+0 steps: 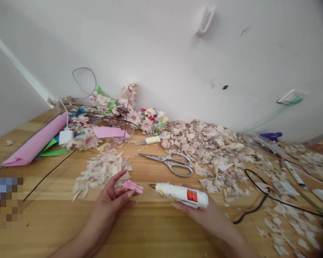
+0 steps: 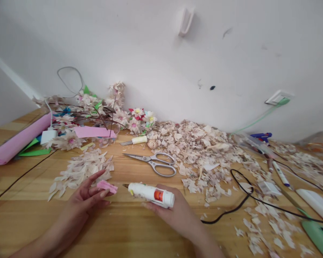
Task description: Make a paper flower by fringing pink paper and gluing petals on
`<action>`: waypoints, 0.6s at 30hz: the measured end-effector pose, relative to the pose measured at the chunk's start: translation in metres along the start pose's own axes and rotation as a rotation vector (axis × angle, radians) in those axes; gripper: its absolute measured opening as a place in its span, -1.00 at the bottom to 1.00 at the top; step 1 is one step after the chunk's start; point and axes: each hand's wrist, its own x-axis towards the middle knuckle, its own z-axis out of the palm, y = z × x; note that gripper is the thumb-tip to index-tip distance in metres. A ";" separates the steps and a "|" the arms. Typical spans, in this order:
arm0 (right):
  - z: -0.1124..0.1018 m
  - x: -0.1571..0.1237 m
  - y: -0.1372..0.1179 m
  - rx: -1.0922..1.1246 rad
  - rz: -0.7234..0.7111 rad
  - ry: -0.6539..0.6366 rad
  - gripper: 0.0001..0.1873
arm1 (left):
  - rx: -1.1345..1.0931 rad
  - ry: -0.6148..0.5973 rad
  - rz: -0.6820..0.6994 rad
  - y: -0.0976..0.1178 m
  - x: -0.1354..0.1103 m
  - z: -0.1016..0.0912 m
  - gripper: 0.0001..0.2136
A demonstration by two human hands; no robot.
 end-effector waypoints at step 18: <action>0.009 -0.005 0.010 -0.006 0.035 -0.039 -0.69 | -0.040 -0.043 -0.010 0.002 -0.002 0.003 -0.43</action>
